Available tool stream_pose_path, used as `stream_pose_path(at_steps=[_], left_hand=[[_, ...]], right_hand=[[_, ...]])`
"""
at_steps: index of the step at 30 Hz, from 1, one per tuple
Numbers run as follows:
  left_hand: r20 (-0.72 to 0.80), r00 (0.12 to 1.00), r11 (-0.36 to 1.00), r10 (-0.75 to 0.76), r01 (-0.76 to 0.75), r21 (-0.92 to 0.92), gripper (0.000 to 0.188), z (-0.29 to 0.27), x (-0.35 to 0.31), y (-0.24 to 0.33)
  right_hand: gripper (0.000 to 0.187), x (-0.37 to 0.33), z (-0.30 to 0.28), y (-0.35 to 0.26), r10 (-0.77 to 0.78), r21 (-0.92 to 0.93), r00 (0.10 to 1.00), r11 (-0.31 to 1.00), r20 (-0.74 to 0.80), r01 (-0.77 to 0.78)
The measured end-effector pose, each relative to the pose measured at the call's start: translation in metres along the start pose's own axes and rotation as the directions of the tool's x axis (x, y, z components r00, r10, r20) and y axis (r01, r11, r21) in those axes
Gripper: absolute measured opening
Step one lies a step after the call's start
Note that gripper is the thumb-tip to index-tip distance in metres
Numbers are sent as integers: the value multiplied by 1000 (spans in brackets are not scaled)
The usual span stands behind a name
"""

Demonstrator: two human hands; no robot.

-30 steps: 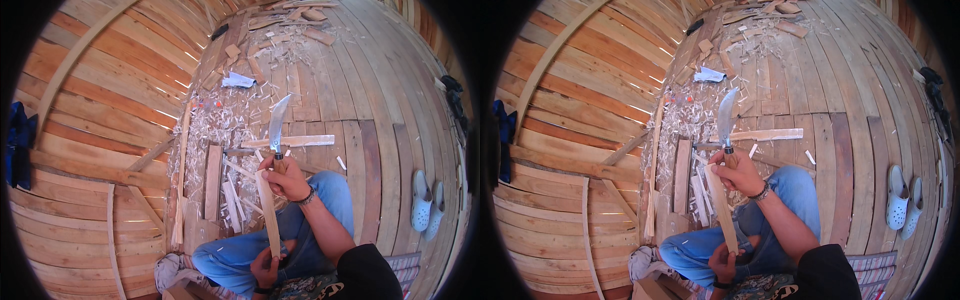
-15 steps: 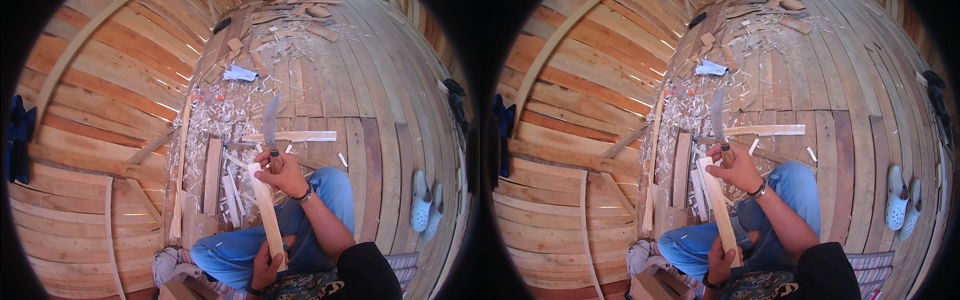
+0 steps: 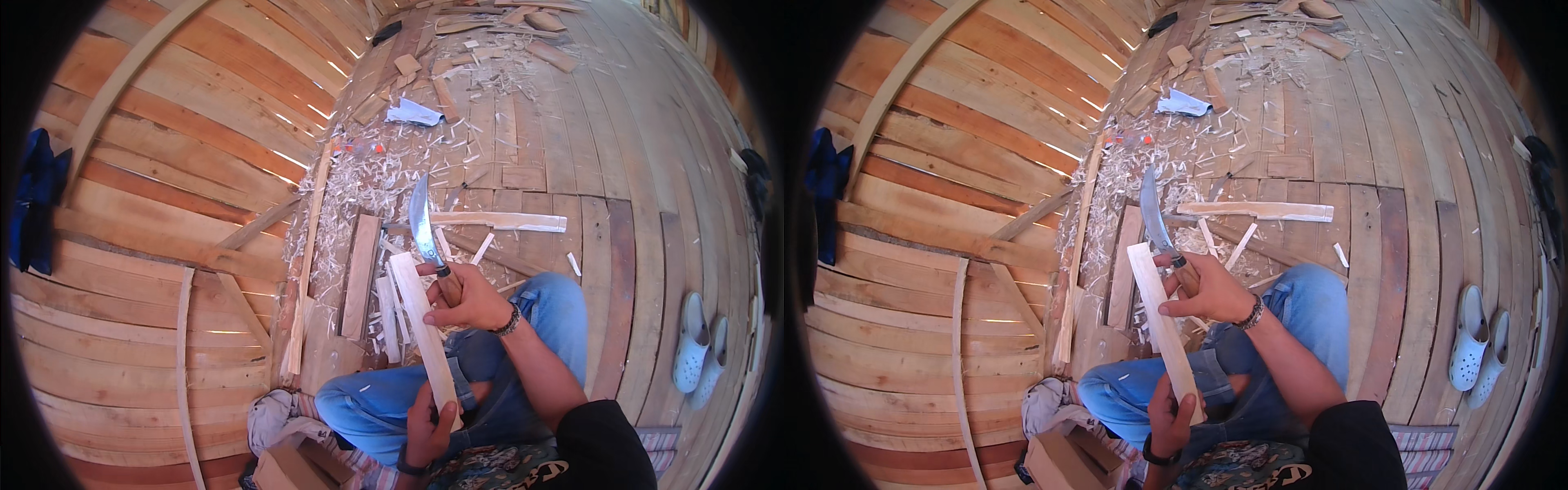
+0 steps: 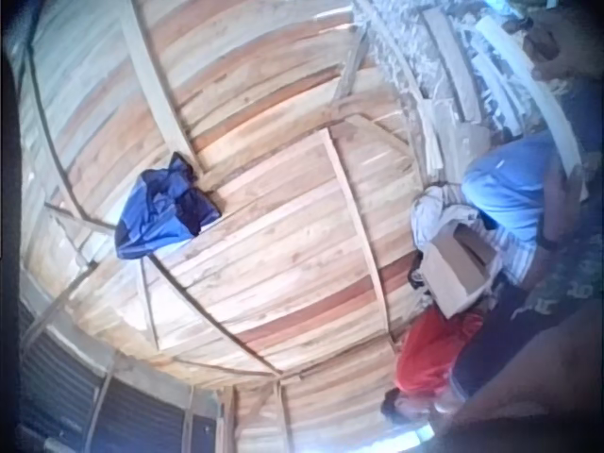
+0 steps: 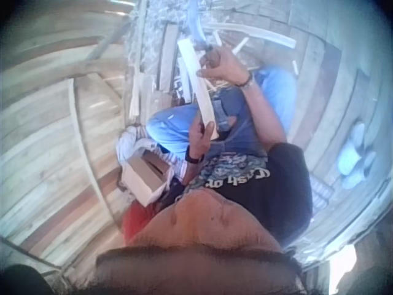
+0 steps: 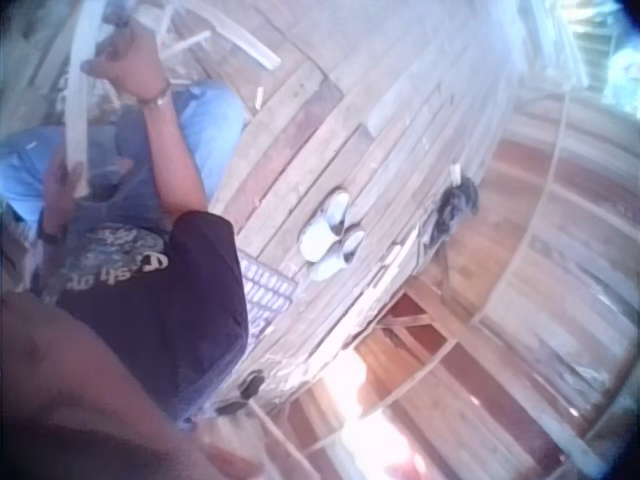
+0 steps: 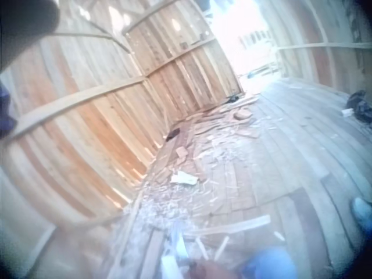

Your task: The person whittles a thin piece of wood using a small knife, shaving off thin strips from the edges.

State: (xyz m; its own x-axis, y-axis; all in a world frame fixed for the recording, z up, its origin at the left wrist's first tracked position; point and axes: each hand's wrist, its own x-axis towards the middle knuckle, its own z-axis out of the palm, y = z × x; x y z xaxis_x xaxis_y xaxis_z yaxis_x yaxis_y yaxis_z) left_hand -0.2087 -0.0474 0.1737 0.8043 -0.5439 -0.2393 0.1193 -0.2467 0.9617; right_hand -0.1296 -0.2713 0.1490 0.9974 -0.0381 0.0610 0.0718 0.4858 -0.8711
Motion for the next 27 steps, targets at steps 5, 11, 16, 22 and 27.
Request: stream_pose_path(at_steps=[5, 11, 16, 22, 27], left_hand=[[-56, 997, 998, 57, -58, -24, 36, -1, 5, 4], [-63, 996, 998, 59, -61, -33, 44, -10, 13, 5], [-79, 994, 996, 79, -83, -38, 41, -13, 13, 5], [-169, 968, 981, 184, -191, -23, 42, -20, 12, 0], [-344, 889, 951, 303, -257, 174, 46, -59, 10, -34]], right_hand=[[70, -1, 10, 5, 19, -15, 1000, 1000, 12, -19], [73, 0, 17, 16, 8, 14, 996, 1000, 89, -10], [68, -3, 21, 16, 24, 73, 997, 997, 75, -30], [60, 1, 23, 21, 38, 167, 997, 985, 63, -48], [47, 4, 39, 31, -58, 262, 978, 959, -201, 111]])
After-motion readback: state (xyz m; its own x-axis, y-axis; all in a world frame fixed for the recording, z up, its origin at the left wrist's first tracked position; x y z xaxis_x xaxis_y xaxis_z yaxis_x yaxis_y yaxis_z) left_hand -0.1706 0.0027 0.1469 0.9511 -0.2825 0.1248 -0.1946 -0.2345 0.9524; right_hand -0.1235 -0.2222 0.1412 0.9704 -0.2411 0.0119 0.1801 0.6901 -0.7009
